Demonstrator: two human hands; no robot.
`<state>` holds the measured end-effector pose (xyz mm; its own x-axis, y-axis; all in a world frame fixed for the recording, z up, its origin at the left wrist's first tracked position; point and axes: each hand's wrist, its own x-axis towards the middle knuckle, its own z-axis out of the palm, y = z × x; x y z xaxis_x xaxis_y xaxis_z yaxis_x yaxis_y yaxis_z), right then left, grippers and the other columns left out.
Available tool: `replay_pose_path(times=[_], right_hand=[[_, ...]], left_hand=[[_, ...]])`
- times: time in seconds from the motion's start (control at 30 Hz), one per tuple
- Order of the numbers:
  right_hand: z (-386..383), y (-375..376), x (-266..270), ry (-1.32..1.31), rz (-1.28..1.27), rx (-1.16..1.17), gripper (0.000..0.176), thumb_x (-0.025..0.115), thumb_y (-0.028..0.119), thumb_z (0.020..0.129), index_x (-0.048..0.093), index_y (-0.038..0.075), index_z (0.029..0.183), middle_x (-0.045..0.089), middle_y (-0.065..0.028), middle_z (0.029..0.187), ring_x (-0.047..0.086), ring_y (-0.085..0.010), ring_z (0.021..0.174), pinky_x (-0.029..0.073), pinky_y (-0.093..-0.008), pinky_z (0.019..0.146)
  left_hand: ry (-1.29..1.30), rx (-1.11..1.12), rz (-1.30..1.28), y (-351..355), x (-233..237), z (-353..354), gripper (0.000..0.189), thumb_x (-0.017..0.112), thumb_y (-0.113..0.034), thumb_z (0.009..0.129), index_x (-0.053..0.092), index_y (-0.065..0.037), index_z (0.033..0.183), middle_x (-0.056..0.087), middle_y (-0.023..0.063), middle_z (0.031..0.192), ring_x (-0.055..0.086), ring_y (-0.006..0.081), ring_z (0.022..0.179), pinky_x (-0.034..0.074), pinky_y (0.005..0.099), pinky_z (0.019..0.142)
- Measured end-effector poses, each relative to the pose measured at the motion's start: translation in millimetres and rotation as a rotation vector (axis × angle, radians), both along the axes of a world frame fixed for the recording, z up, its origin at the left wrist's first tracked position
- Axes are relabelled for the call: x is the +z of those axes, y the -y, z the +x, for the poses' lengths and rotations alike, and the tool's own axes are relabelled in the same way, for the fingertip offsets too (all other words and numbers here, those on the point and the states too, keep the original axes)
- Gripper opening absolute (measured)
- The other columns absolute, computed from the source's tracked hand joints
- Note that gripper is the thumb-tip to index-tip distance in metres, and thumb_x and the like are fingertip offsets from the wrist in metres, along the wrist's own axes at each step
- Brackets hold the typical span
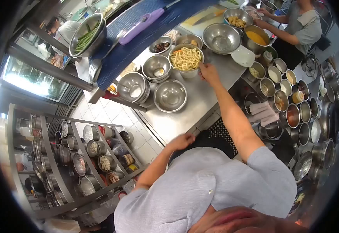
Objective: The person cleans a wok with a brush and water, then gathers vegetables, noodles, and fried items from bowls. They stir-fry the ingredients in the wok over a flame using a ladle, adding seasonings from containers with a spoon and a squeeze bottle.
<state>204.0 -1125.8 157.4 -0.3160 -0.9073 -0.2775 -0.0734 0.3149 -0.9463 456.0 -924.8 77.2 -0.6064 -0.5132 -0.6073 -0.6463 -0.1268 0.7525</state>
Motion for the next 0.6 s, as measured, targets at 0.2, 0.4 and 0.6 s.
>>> replay_pose_path(times=[0.2, 0.4, 0.6], right_hand=[[-1.4, 34.9, -20.0, -0.121, 0.012, 0.072, 0.034, 0.055, 0.025, 0.081, 0.065, -0.004, 0.068, 0.062, -0.0113, 0.055, 0.060, -0.0191, 0.046, 0.048, -0.0321, 0.046], [-22.6, 2.4, 37.5, -0.181, -0.180, 0.067, 0.028, 0.057, 0.023, 0.083, 0.066, -0.003, 0.077, 0.063, -0.0103, 0.057, 0.062, -0.0164, 0.050, 0.049, -0.0292, 0.049], [-65.7, -153.9, 23.6, 0.033, -0.084, 0.160, 0.021, 0.057, 0.016, 0.083, 0.063, -0.003, 0.076, 0.061, -0.0064, 0.058, 0.058, -0.0117, 0.047, 0.045, -0.0255, 0.045]], left_hand=[[0.030, 0.313, -0.070, -42.5, 8.1, 32.7, 0.032, 0.057, -0.031, 0.092, 0.061, -0.005, 0.110, 0.066, 0.0131, 0.094, 0.063, 0.0223, 0.091, 0.048, 0.0349, 0.081], [-0.415, 0.620, 0.128, 5.7, 44.1, 14.5, 0.038, 0.053, -0.026, 0.097, 0.046, -0.004, 0.127, 0.059, 0.0142, 0.117, 0.061, 0.0248, 0.101, 0.050, 0.0362, 0.088], [-0.888, 0.708, 0.567, 35.3, 83.9, -19.5, 0.055, 0.053, -0.031, 0.094, 0.032, -0.007, 0.139, 0.050, 0.0206, 0.130, 0.056, 0.0330, 0.113, 0.052, 0.0438, 0.088]])
